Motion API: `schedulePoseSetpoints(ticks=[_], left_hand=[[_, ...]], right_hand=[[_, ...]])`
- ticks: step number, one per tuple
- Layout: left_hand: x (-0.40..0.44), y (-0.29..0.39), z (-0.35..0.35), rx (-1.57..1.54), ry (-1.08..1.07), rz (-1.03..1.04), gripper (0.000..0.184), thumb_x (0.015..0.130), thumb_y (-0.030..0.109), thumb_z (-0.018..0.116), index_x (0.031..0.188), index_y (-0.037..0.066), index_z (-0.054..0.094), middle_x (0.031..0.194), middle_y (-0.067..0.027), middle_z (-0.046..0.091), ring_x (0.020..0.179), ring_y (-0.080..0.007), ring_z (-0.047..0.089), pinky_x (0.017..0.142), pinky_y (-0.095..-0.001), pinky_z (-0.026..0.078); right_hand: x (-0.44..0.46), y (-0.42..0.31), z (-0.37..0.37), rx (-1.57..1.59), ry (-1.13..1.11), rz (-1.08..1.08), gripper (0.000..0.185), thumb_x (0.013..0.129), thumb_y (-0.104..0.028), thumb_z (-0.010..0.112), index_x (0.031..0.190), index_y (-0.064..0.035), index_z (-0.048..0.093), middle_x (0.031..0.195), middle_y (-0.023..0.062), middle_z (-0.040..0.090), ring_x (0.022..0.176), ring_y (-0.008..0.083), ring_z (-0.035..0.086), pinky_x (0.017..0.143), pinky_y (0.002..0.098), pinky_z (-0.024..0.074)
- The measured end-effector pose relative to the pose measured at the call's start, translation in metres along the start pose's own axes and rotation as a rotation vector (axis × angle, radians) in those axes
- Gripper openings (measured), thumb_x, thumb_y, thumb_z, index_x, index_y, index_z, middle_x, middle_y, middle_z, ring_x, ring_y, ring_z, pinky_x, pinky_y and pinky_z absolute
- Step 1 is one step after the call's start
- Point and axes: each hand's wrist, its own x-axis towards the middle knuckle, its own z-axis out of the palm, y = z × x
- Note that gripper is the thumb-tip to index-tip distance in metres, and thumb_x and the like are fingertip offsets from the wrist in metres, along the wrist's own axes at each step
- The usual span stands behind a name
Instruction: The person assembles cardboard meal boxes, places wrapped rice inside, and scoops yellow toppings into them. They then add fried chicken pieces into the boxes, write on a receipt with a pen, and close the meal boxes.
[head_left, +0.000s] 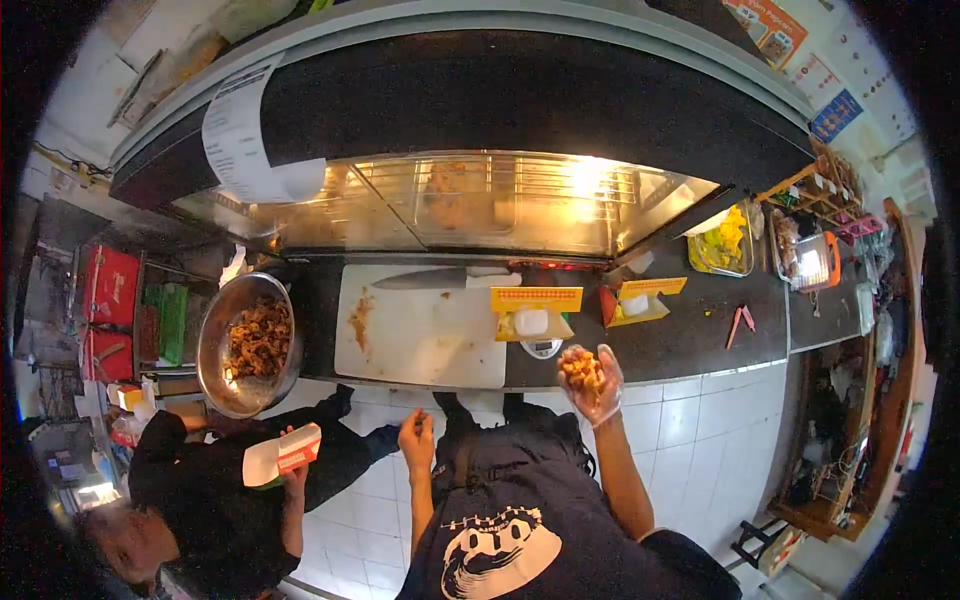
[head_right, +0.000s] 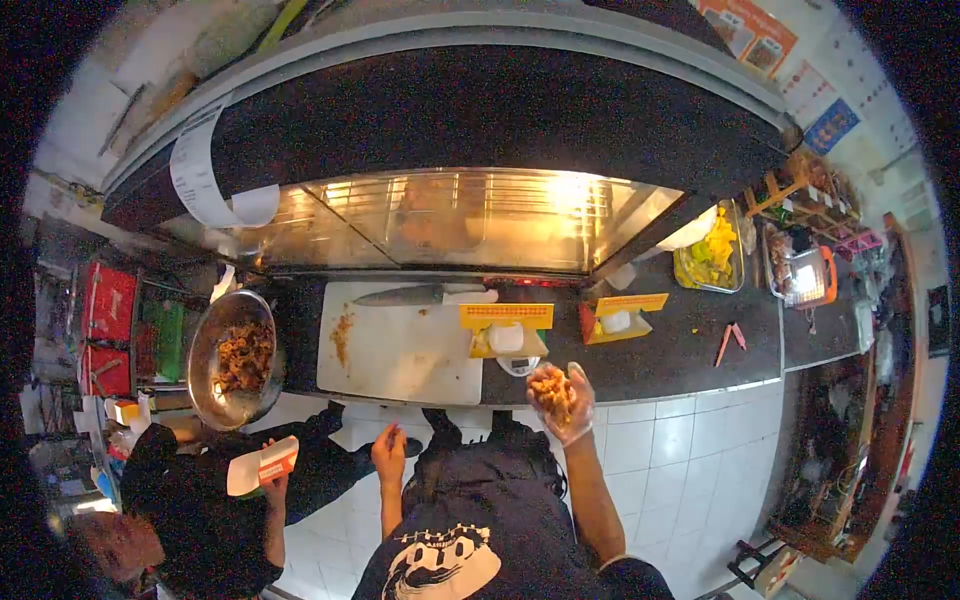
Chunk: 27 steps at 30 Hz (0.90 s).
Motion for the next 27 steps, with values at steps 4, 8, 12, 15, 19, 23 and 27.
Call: schedulePoseSetpoints(ticks=[4,8,12,15,19,23,27], left_hand=[[0.015,0.032,0.002,0.031,-0.099,0.048,0.032,0.088,0.012,0.069,0.118,0.001,0.067,0.097,-0.0081,0.071,0.08,-0.0144,0.067,0.07,-0.0277,0.053],[0.035,0.019,-0.015,0.077,-0.096,0.087,0.031,0.089,0.015,0.068,0.117,0.001,0.067,0.095,-0.0076,0.07,0.079,-0.0144,0.066,0.07,-0.0281,0.054],[0.044,-0.005,-0.042,-0.005,-0.075,0.032,0.032,0.09,0.018,0.071,0.118,0.003,0.068,0.104,-0.0087,0.071,0.076,-0.0141,0.065,0.068,-0.0296,0.053],[0.043,-0.009,-0.052,-0.091,-0.103,0.07,0.033,0.091,0.019,0.07,0.119,0.001,0.067,0.102,-0.0098,0.07,0.075,-0.0116,0.064,0.066,-0.0271,0.051],[0.03,0.0,-0.061,0.048,0.024,-0.032,0.031,0.09,0.016,0.069,0.117,0.0,0.067,0.099,-0.0114,0.069,0.067,-0.0114,0.062,0.062,-0.0254,0.049],[0.026,-0.014,-0.07,0.006,0.047,-0.036,0.036,0.089,0.014,0.071,0.122,0.0,0.064,0.1,-0.008,0.068,0.073,-0.0121,0.061,0.065,-0.0257,0.049],[0.034,0.023,-0.059,0.088,0.12,0.099,0.042,0.089,0.014,0.072,0.126,0.001,0.06,0.101,-0.006,0.064,0.081,-0.0136,0.06,0.071,-0.0264,0.05]], right_hand=[[0.044,0.035,-0.019,-0.039,0.061,0.084,0.036,0.097,-0.033,0.054,0.109,0.0005,0.058,0.101,0.0165,0.065,0.097,0.0332,0.065,0.085,0.0449,0.0563],[0.104,0.098,-0.006,-0.361,0.215,0.38,0.028,0.096,-0.032,0.056,0.105,-0.0058,0.059,0.094,0.0111,0.066,0.079,0.0268,0.066,0.074,0.0414,0.0573],[0.201,0.157,-0.059,-1.025,0.19,0.351,0.029,0.097,-0.034,0.054,0.11,-0.0089,0.059,0.096,0.0077,0.065,0.075,0.0222,0.065,0.068,0.0353,0.0534],[0.257,0.194,-0.091,-1.908,0.218,-0.074,0.032,0.095,-0.033,0.054,0.114,-0.0087,0.06,0.107,0.009,0.064,0.092,0.0235,0.062,0.079,0.0402,0.0493],[0.246,0.189,-0.072,-2.767,0.031,-0.491,0.042,0.092,-0.033,0.054,0.128,-0.0111,0.056,0.127,0.0145,0.057,0.124,0.0345,0.047,0.1,0.0553,0.0362],[0.205,0.191,-0.043,-2.578,-0.008,-0.769,0.059,0.089,-0.032,0.061,0.142,-0.0136,0.043,0.141,0.0204,0.045,0.131,0.0465,0.038,0.107,0.0616,0.0319],[0.119,0.161,0.0,-2.44,-0.234,-0.76,0.063,0.085,-0.033,0.066,0.139,-0.0115,0.045,0.14,0.0213,0.043,0.131,0.0427,0.04,0.108,0.0533,0.0367]])
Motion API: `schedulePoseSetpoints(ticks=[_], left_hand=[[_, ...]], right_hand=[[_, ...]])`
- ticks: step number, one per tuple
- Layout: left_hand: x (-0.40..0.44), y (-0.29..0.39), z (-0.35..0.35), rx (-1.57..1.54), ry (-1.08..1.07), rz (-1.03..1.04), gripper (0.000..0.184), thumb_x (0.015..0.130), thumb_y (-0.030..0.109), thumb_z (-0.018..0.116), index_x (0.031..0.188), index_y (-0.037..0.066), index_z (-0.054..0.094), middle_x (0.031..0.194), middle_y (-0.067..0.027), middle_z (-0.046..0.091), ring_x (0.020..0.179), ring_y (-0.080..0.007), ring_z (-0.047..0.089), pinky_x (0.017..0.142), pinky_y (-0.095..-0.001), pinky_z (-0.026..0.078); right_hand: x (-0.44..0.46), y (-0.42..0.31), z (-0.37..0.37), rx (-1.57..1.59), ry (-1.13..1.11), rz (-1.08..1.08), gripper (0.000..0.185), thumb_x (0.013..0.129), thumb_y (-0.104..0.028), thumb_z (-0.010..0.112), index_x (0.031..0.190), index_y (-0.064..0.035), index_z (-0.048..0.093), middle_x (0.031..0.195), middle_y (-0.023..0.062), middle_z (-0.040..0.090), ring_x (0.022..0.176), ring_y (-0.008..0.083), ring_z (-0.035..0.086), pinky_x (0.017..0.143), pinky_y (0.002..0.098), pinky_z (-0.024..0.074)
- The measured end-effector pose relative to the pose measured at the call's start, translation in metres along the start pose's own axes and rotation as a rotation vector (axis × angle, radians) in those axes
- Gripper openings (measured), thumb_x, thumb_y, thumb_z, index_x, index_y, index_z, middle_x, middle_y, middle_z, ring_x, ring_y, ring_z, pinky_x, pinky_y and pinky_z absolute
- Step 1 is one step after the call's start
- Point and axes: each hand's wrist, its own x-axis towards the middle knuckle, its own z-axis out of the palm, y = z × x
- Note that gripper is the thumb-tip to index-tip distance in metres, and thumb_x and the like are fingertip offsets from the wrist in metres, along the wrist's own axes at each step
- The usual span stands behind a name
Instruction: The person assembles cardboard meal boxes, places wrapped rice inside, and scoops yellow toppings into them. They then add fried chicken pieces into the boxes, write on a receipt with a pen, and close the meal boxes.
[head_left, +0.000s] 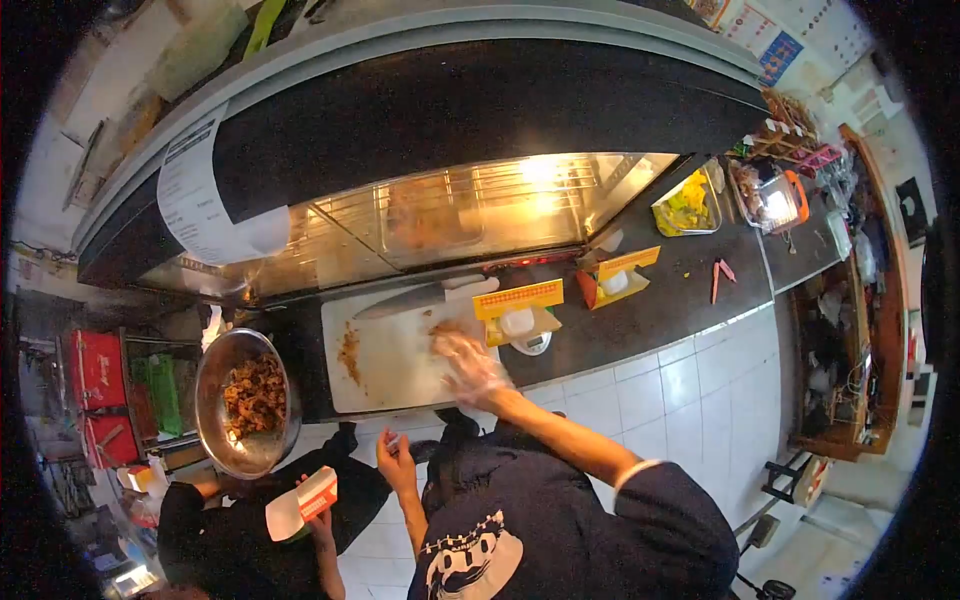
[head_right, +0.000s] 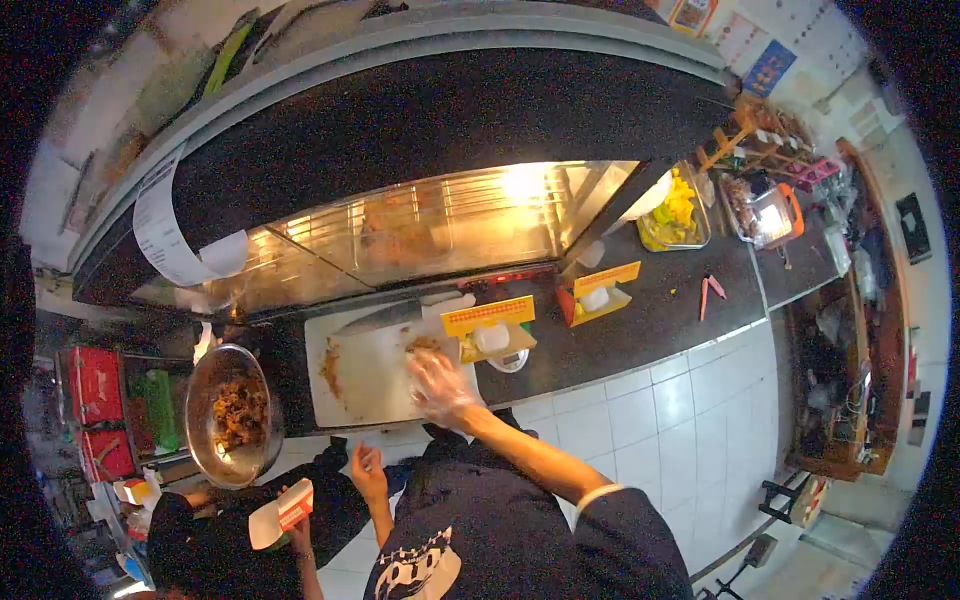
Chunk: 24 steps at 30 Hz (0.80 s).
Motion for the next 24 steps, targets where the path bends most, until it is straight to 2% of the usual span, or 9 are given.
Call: schedulePoseSetpoints(ticks=[2,6,10,16,18,20,21,23,24], left_hand=[[0.014,0.013,0.012,-0.094,-0.04,0.011,0.041,0.088,0.014,0.072,0.125,0.001,0.06,0.103,-0.0067,0.065,0.082,-0.0147,0.06,0.072,-0.0281,0.05],[0.04,0.04,0.054,-0.023,-0.087,0.1,0.041,0.087,0.016,0.073,0.123,0.001,0.062,0.106,-0.0089,0.066,0.086,-0.0163,0.062,0.073,-0.03,0.052],[0.054,0.07,0.128,-0.056,-0.319,0.129,0.043,0.087,0.017,0.073,0.124,-0.001,0.062,0.108,-0.0117,0.068,0.09,-0.0196,0.065,0.076,-0.0332,0.054],[0.073,0.04,0.257,-0.052,-0.43,0.216,0.05,0.083,0.016,0.074,0.127,-0.001,0.06,0.115,-0.0174,0.067,0.096,-0.0257,0.07,0.079,-0.0353,0.055],[0.076,0.031,0.273,-0.063,-0.428,0.197,0.051,0.083,0.017,0.074,0.128,0.0,0.059,0.114,-0.0188,0.068,0.094,-0.0267,0.07,0.078,-0.0364,0.055],[0.077,0.037,0.279,-0.073,-0.425,0.182,0.051,0.083,0.019,0.074,0.128,0.0,0.059,0.113,-0.0203,0.068,0.092,-0.0277,0.071,0.078,-0.0374,0.056],[0.076,0.042,0.28,-0.036,-0.405,0.22,0.049,0.083,0.02,0.074,0.127,0.001,0.06,0.109,-0.0202,0.069,0.09,-0.0279,0.072,0.078,-0.0387,0.056],[0.072,0.051,0.284,0.005,-0.383,0.257,0.047,0.084,0.022,0.074,0.125,0.002,0.062,0.105,-0.0202,0.071,0.087,-0.028,0.072,0.078,-0.0399,0.056],[0.07,0.055,0.286,0.023,-0.394,0.265,0.045,0.084,0.022,0.073,0.123,0.002,0.063,0.101,-0.0189,0.072,0.084,-0.0277,0.072,0.076,-0.0394,0.056]], right_hand=[[-0.03,0.001,-0.067,-0.014,-0.05,0.169,0.054,0.082,-0.024,0.068,0.13,-0.0079,0.051,0.13,0.0188,0.052,0.124,0.0358,0.049,0.106,0.0502,0.0396],[-0.084,0.087,-0.112,-0.253,0.443,0.425,0.033,0.082,-0.025,0.07,0.107,-0.0052,0.062,0.1,0.0168,0.063,0.095,0.0357,0.061,0.084,0.048,0.0486],[-0.069,0.124,-0.131,-0.202,0.304,0.754,0.043,0.083,-0.041,0.069,0.108,-0.0049,0.068,0.104,0.0218,0.069,0.098,0.0369,0.066,0.084,0.0464,0.052],[-0.018,0.168,-0.1,-0.144,-0.21,0.883,0.049,0.082,-0.049,0.069,0.102,-0.0043,0.07,0.097,0.0188,0.072,0.089,0.0343,0.07,0.078,0.0456,0.0543],[-0.038,0.207,-0.061,-0.146,-0.107,0.781,0.04,0.083,-0.045,0.067,0.092,-0.0059,0.072,0.088,0.0175,0.072,0.083,0.0368,0.07,0.073,0.0454,0.0547],[-0.044,0.216,-0.056,0.19,0.149,0.792,0.035,0.086,-0.042,0.064,0.091,-0.0079,0.071,0.084,0.0172,0.072,0.08,0.0351,0.07,0.068,0.0431,0.0544],[-0.042,0.216,-0.059,0.546,0.28,0.912,0.02,0.092,-0.015,0.057,0.074,-0.0082,0.06,0.06,0.0005,0.054,0.053,0.0134,0.054,0.049,0.0308,0.0422],[-0.047,0.223,-0.062,0.564,0.345,0.791,0.021,0.093,-0.014,0.057,0.072,-0.0087,0.058,0.06,-0.002,0.051,0.053,0.0103,0.052,0.048,0.029,0.0399],[-0.055,0.244,-0.049,0.992,0.404,0.82,0.023,0.093,-0.014,0.057,0.071,-0.0084,0.057,0.06,-0.0025,0.05,0.052,0.0099,0.05,0.046,0.0286,0.0391]])
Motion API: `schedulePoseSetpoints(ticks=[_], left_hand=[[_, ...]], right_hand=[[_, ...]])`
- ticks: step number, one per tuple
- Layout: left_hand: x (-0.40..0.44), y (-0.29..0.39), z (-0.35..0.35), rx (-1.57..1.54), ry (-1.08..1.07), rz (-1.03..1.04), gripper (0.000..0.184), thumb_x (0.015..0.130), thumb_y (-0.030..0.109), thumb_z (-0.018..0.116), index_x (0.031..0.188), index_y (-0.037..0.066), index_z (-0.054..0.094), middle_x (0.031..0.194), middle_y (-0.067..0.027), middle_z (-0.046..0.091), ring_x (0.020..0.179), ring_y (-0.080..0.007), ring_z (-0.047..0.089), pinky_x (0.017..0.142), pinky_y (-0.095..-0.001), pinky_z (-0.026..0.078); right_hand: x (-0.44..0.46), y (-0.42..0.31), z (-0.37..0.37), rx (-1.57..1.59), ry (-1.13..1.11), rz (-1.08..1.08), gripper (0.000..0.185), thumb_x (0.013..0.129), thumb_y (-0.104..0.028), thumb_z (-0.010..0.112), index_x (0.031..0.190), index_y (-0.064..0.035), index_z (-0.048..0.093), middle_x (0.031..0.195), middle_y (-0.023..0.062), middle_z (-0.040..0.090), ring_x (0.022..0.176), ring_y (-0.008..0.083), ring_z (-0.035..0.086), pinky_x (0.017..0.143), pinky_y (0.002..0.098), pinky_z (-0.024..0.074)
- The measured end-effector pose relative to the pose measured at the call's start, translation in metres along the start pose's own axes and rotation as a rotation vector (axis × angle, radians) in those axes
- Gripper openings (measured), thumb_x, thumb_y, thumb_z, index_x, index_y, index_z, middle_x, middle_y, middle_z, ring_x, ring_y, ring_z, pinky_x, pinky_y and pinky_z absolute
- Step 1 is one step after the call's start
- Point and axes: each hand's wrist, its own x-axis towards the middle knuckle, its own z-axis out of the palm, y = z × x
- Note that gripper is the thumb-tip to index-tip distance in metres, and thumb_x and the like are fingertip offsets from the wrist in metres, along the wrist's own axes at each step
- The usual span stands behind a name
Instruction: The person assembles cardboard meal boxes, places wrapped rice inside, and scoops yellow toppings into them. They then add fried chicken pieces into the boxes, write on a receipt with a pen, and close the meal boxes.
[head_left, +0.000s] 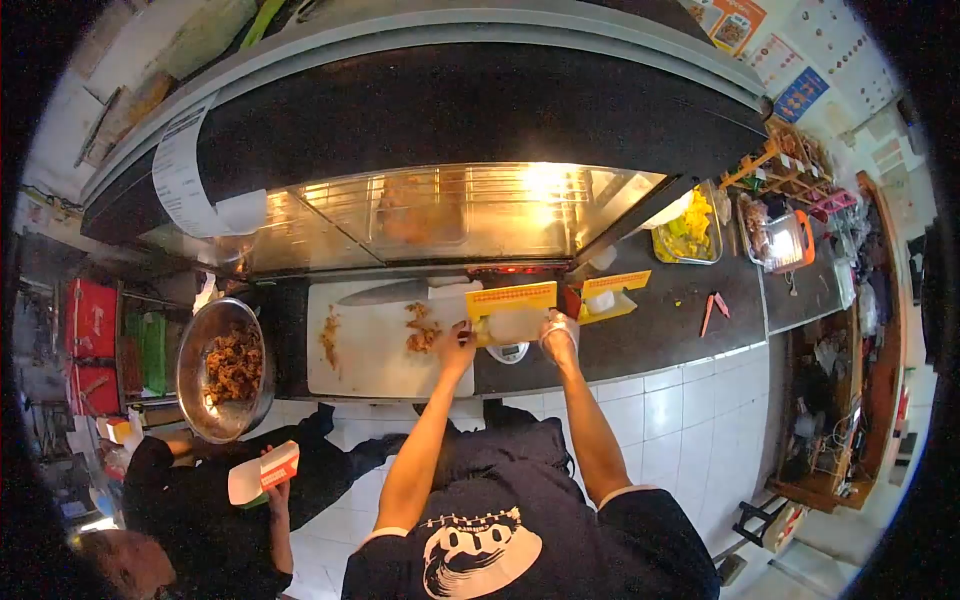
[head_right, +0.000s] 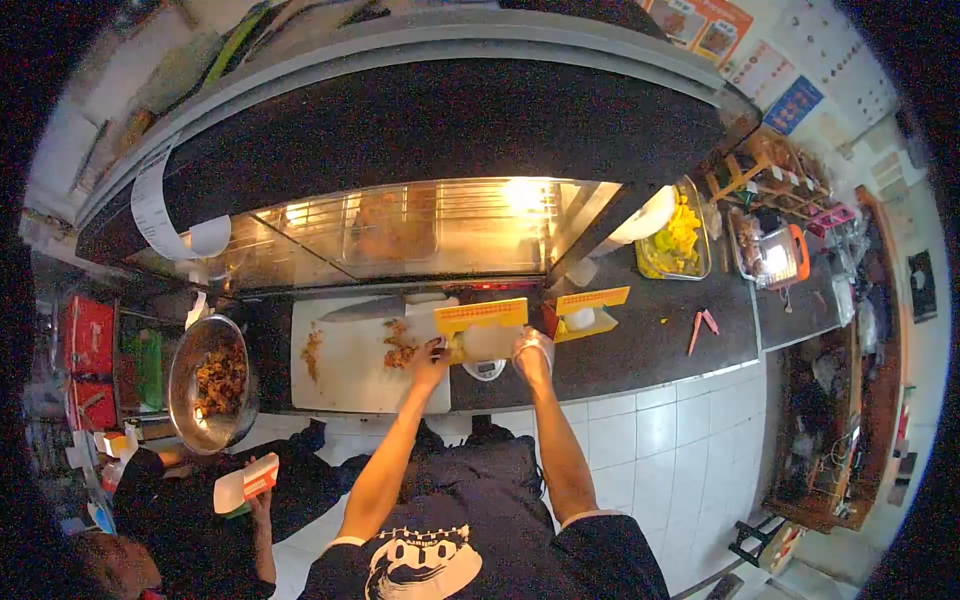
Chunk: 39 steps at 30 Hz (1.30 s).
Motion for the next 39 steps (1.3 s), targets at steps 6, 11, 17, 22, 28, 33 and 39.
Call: schedulePoseSetpoints(ticks=[6,11,17,22,28,33,39], left_hand=[[-0.005,0.009,0.004,0.014,0.003,0.005,0.039,0.086,0.023,0.071,0.117,-0.001,0.065,0.095,-0.0161,0.073,0.081,-0.0259,0.072,0.074,-0.0349,0.056],[-0.015,0.027,-0.014,-0.055,0.001,-0.018,0.043,0.087,0.024,0.071,0.12,-0.003,0.062,0.099,-0.0171,0.072,0.085,-0.0242,0.071,0.075,-0.0345,0.056],[-0.037,-0.002,-0.046,-0.171,0.025,-0.018,0.05,0.086,0.02,0.075,0.126,-0.004,0.058,0.11,-0.0167,0.069,0.089,-0.0235,0.07,0.077,-0.0353,0.056],[-0.103,-0.053,-0.126,-0.246,0.063,-0.249,0.043,0.087,0.014,0.073,0.125,-0.001,0.06,0.111,-0.0155,0.069,0.096,-0.0219,0.068,0.08,-0.0338,0.055],[-0.171,-0.065,-0.202,-0.32,0.136,-0.544,0.04,0.091,0.019,0.069,0.125,0.0,0.06,0.098,-0.0069,0.068,0.082,-0.0147,0.066,0.066,-0.0278,0.052],[-0.216,-0.09,-0.219,-0.478,0.281,-0.582,0.042,0.093,0.021,0.068,0.128,0.002,0.058,0.098,-0.006,0.067,0.081,-0.0139,0.066,0.064,-0.0265,0.052],[-0.253,-0.097,-0.23,-0.432,0.316,-0.722,0.039,0.093,0.022,0.067,0.126,0.003,0.06,0.102,-0.0078,0.066,0.084,-0.0158,0.065,0.065,-0.0285,0.053]], right_hand=[[0.007,0.023,-0.013,-0.478,0.078,-0.424,0.024,0.093,-0.019,0.06,0.072,-0.0062,0.059,0.063,0.0016,0.054,0.052,0.0134,0.053,0.048,0.0319,0.0422],[0.021,0.049,-0.014,-0.661,0.098,-0.231,0.035,0.088,-0.038,0.065,0.082,-0.0032,0.065,0.076,0.018,0.068,0.063,0.0303,0.064,0.058,0.0432,0.0509],[-0.063,-0.081,-0.017,-1.038,0.191,-0.359,0.041,0.085,-0.042,0.069,0.104,-0.0061,0.069,0.083,0.0189,0.07,0.073,0.0355,0.068,0.072,0.0434,0.0549],[-0.141,-0.128,0.022,-0.687,0.007,-0.059,0.034,0.084,-0.035,0.071,0.102,-0.006,0.069,0.089,0.0154,0.072,0.08,0.0331,0.069,0.074,0.0414,0.0551],[-0.136,-0.06,0.166,-1.196,-0.552,-0.393,0.1,0.076,-0.049,0.075,0.154,-0.0123,0.025,0.147,0.0261,0.041,0.135,0.0426,0.042,0.106,0.0462,0.0425],[-0.093,-0.055,0.263,-1.335,-0.576,-0.371,0.108,0.077,-0.059,0.071,0.157,-0.0159,0.013,0.16,0.0246,0.013,0.147,0.0463,0.014,0.116,0.0564,0.0263],[-0.064,0.036,0.268,-1.353,-0.551,-0.552,0.067,0.087,-0.052,0.062,0.141,-0.0141,0.049,0.153,0.018,0.035,0.137,0.0439,0.034,0.108,0.0632,0.0308]])
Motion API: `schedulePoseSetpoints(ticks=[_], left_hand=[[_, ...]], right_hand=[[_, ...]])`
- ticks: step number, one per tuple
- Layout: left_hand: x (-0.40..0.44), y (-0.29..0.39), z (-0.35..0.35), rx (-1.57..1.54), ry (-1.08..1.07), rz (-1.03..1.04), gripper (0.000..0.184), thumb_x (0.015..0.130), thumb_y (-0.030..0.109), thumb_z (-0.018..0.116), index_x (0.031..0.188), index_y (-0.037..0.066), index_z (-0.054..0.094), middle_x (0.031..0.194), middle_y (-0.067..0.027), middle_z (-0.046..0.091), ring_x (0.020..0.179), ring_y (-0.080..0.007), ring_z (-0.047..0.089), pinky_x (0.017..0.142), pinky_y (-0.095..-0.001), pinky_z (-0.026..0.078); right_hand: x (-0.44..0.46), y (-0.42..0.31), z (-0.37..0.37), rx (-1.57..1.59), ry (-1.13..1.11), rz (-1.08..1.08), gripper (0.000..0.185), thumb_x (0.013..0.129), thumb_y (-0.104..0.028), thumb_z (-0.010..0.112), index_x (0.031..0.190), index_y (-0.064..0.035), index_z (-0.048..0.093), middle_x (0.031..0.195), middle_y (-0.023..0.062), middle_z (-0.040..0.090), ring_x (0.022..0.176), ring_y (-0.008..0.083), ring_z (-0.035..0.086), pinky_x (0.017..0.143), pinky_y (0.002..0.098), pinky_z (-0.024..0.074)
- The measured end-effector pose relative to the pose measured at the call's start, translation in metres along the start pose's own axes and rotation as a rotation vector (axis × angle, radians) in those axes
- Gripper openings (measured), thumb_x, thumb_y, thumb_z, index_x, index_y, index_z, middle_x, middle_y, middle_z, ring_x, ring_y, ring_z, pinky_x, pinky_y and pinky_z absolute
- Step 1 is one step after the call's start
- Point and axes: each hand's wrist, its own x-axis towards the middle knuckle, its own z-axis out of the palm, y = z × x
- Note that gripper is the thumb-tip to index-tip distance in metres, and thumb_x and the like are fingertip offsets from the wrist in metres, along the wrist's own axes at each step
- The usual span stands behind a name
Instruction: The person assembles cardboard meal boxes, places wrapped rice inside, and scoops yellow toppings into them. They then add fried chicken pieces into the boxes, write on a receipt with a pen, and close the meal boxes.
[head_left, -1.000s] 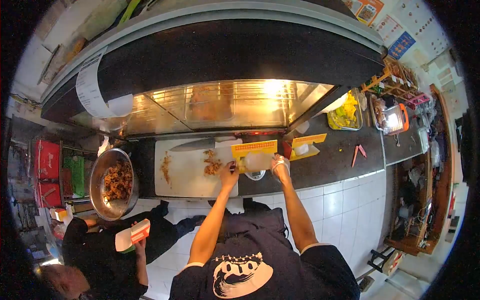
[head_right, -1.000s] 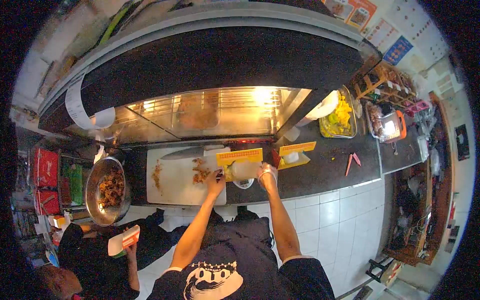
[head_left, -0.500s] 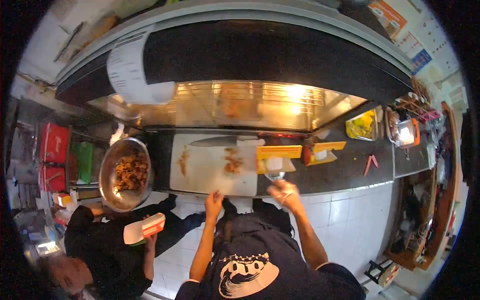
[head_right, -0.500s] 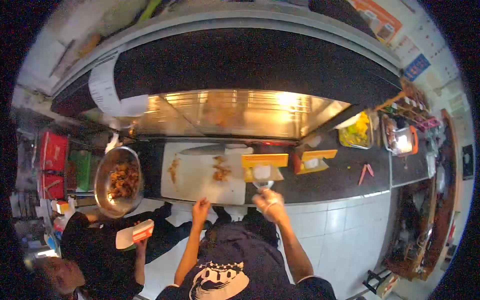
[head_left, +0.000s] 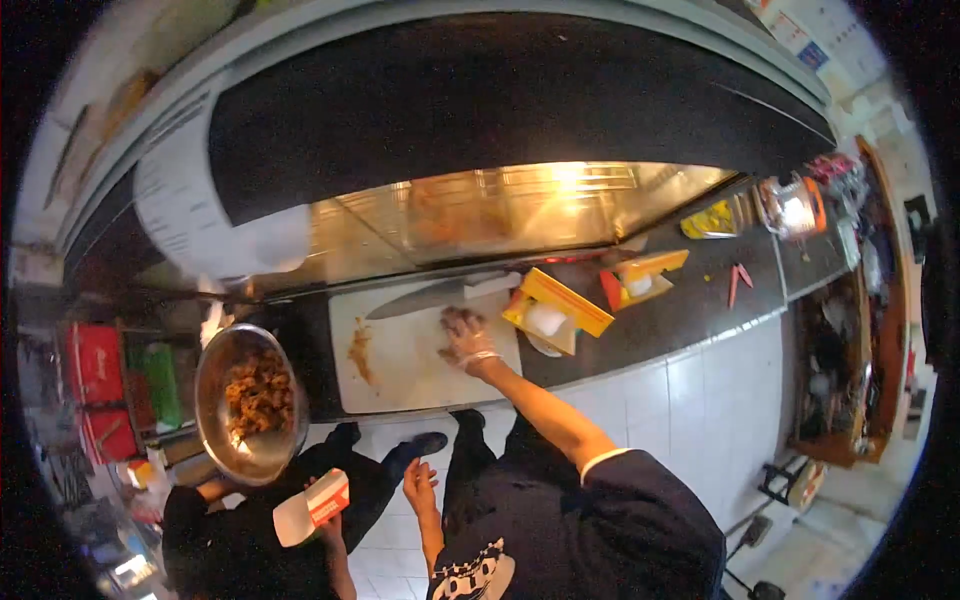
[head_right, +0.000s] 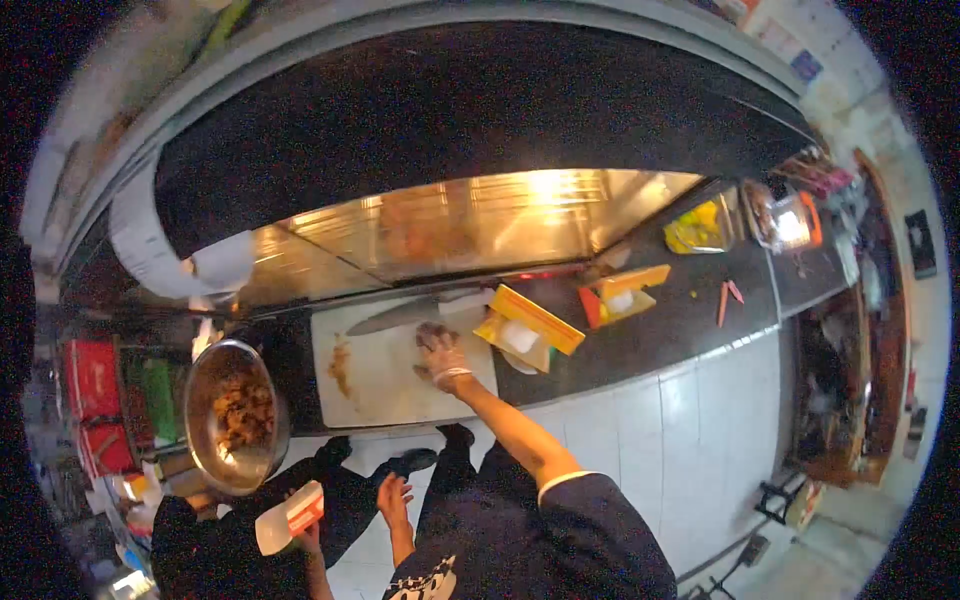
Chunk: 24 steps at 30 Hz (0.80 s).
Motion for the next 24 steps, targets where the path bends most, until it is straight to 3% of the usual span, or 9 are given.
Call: schedulePoseSetpoints(ticks=[1,4,8,11,12,14,16,19,24], left_hand=[[-0.001,0.005,0.005,0.007,-0.023,-0.01,0.039,0.093,0.022,0.067,0.126,0.003,0.06,0.102,-0.0078,0.066,0.084,-0.0158,0.065,0.065,-0.0285,0.053],[-0.002,0.039,0.026,0.043,-0.066,0.042,0.036,0.094,0.021,0.067,0.123,0.0,0.061,0.102,-0.0078,0.066,0.083,-0.0147,0.064,0.067,-0.0281,0.052],[0.027,0.084,0.074,0.122,-0.24,0.275,0.034,0.094,0.016,0.066,0.122,-0.002,0.06,0.101,-0.0078,0.067,0.085,-0.0139,0.064,0.071,-0.0273,0.052],[0.043,0.145,0.136,0.176,-0.248,0.589,0.03,0.094,0.012,0.064,0.118,-0.006,0.062,0.098,-0.0085,0.069,0.083,-0.0146,0.064,0.075,-0.0283,0.052],[0.046,0.168,0.157,0.178,-0.246,0.613,0.029,0.094,0.013,0.065,0.116,-0.005,0.063,0.099,-0.0092,0.069,0.085,-0.0152,0.065,0.077,-0.0288,0.052],[0.058,0.197,0.198,0.234,-0.242,0.7,0.027,0.092,0.013,0.068,0.113,-0.003,0.067,0.099,-0.0108,0.07,0.086,-0.0166,0.066,0.08,-0.0304,0.053],[0.076,0.21,0.244,0.363,-0.296,0.835,0.028,0.089,0.014,0.069,0.113,0.0,0.069,0.094,-0.013,0.069,0.084,-0.0211,0.068,0.077,-0.033,0.054],[0.114,0.167,0.315,0.547,-0.307,1.152,0.027,0.083,0.017,0.071,0.106,0.002,0.072,0.086,-0.0184,0.067,0.074,-0.0333,0.066,0.066,-0.0404,0.053],[0.11,0.138,0.337,0.832,-0.379,1.075,0.017,0.08,0.017,0.071,0.084,0.001,0.072,0.076,-0.0207,0.066,0.066,-0.0368,0.064,0.061,-0.0449,0.051]], right_hand=[[-0.004,0.003,0.002,-0.008,-0.003,0.024,0.067,0.087,-0.052,0.062,0.141,-0.0141,0.049,0.153,0.018,0.035,0.137,0.0439,0.034,0.108,0.0632,0.0308],[-0.006,0.011,0.022,-0.034,0.263,-0.135,0.034,0.082,-0.038,0.066,0.101,-0.0101,0.067,0.118,0.0132,0.057,0.108,0.037,0.053,0.083,0.0542,0.0494],[-0.004,0.016,0.005,0.094,0.263,-0.157,0.029,0.08,-0.032,0.069,0.1,-0.0105,0.068,0.111,0.0142,0.059,0.104,0.0351,0.056,0.074,0.0455,0.0534],[-0.014,0.018,0.009,0.257,0.47,-0.052,0.025,0.082,-0.028,0.07,0.097,-0.0083,0.068,0.098,0.0091,0.065,0.093,0.0252,0.06,0.062,0.0395,0.0522],[-0.023,0.026,0.03,0.717,0.457,-0.026,0.024,0.085,-0.028,0.069,0.097,-0.0081,0.068,0.094,0.0066,0.067,0.087,0.0208,0.061,0.061,0.0374,0.0509],[-0.063,0.02,-0.038,1.718,0.104,0.521,0.023,0.092,-0.029,0.065,0.1,-0.0074,0.068,0.09,0.0019,0.07,0.072,0.0111,0.059,0.055,0.0289,0.0458],[-0.106,0.035,-0.078,2.177,-0.046,0.584,0.027,0.093,-0.028,0.061,0.111,-0.0081,0.065,0.092,0.0058,0.07,0.072,0.0141,0.06,0.056,0.0254,0.0457],[-0.175,0.061,-0.112,2.358,-0.002,0.58,0.041,0.095,-0.032,0.054,0.114,0.0036,0.06,0.109,0.0222,0.066,0.094,0.0309,0.066,0.068,0.0329,0.0568],[-0.237,0.085,-0.146,2.678,0.107,0.523,0.042,0.094,-0.03,0.055,0.115,0.0055,0.059,0.111,0.0243,0.064,0.105,0.0416,0.064,0.075,0.0424,0.0616]])
